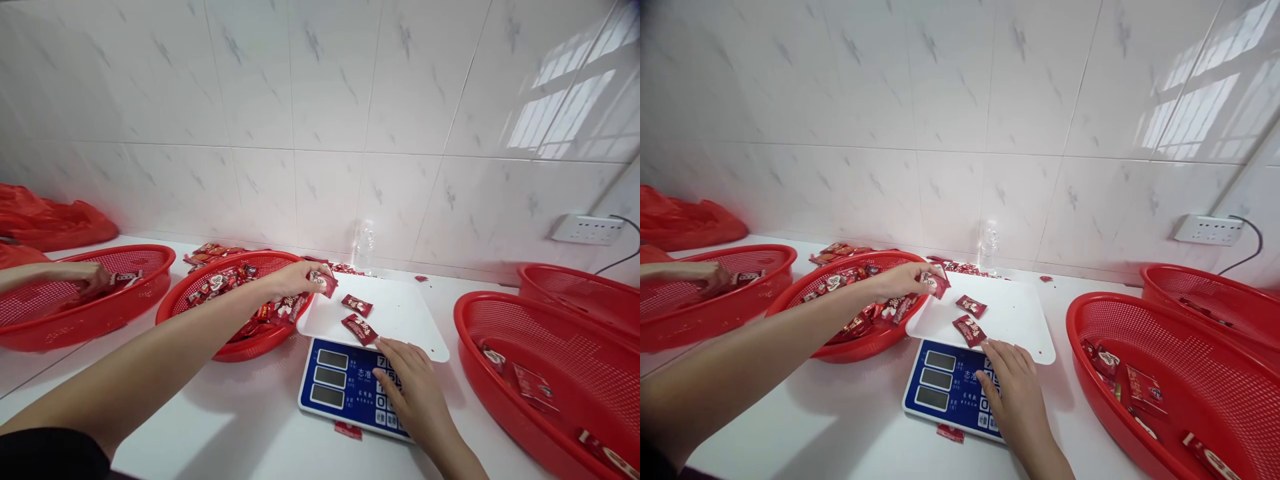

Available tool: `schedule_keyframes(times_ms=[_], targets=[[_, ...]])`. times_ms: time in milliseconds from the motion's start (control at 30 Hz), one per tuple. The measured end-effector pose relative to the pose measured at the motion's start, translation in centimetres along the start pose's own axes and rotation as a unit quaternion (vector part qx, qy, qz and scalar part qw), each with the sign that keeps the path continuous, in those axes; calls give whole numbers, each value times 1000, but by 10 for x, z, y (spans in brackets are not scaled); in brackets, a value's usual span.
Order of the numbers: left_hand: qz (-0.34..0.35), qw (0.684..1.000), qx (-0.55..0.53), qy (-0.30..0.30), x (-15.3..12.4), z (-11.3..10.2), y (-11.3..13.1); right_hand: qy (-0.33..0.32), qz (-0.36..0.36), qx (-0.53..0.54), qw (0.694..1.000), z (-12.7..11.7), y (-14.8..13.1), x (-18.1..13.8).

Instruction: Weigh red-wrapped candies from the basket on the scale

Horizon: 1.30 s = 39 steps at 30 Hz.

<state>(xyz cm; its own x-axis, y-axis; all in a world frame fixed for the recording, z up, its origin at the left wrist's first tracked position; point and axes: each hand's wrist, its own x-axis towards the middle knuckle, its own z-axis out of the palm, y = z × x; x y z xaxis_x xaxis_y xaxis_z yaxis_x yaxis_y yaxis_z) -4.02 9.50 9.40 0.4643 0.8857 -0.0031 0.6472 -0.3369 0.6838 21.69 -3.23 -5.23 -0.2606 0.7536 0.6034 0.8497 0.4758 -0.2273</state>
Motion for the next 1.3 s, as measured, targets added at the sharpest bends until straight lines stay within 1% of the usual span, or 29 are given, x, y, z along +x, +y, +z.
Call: schedule_keyframes(times_ms=[100, 167, 200, 267, 367, 433, 533, 633, 733, 800, 833, 900, 967, 1033, 1167, 1233, 1300], targets=[[28, 998, 4, -54, 2, 16, 11, 2, 1, 0, 1000, 0, -1, 0], [25, 998, 8, -59, 5, 24, 14, 1, 0, 2, 1000, -1, -1, 0], [23, 998, 8, -51, 7, 27, 15, 0, -1, 3, 1000, -1, -1, 0], [11, 1000, 9, -1, 11, 32, 13, -2, -2, 3, 1000, -1, -1, 0], [-7, 994, 19, 109, 18, 41, 9, 6, -5, -3, 1000, 0, -1, 0], [-5, 986, 17, 167, 21, 49, 7, 8, -8, -3, 1000, 0, 0, 0], [22, 976, -6, 219, 23, 61, 6, -1, -5, 0, 1000, 1, 0, -1], [40, 971, -39, 232, 24, 70, 10, -4, -1, 1, 1000, 2, 1, 0], [54, 969, -102, 221, 23, 71, 17, -4, -3, 1, 1000, 2, 1, 0], [59, 965, -159, 200, 19, 69, 23, -4, -5, 1, 1000, 3, 1, 0], [59, 963, -193, 180, 16, 69, 26, -4, -6, 2, 1000, 3, 1, 0], [58, 955, -267, 115, 4, 70, 34, -2, -10, 5, 1000, 3, 2, -1], [58, 938, -339, 48, -12, 73, 44, -2, -12, 6, 1000, 3, 3, -1], [64, 922, -381, 5, -29, 77, 53, -3, -11, 8, 1000, 3, 3, -2], [109, 915, -388, -36, -55, 82, 65, -6, -7, 13, 1000, 2, 4, -1], [118, 922, -366, -38, -58, 83, 65, -10, -6, 13, 1000, 2, 4, 0], [114, 940, -319, -28, -54, 83, 63, -10, -5, 12, 1000, 2, 3, 0]])
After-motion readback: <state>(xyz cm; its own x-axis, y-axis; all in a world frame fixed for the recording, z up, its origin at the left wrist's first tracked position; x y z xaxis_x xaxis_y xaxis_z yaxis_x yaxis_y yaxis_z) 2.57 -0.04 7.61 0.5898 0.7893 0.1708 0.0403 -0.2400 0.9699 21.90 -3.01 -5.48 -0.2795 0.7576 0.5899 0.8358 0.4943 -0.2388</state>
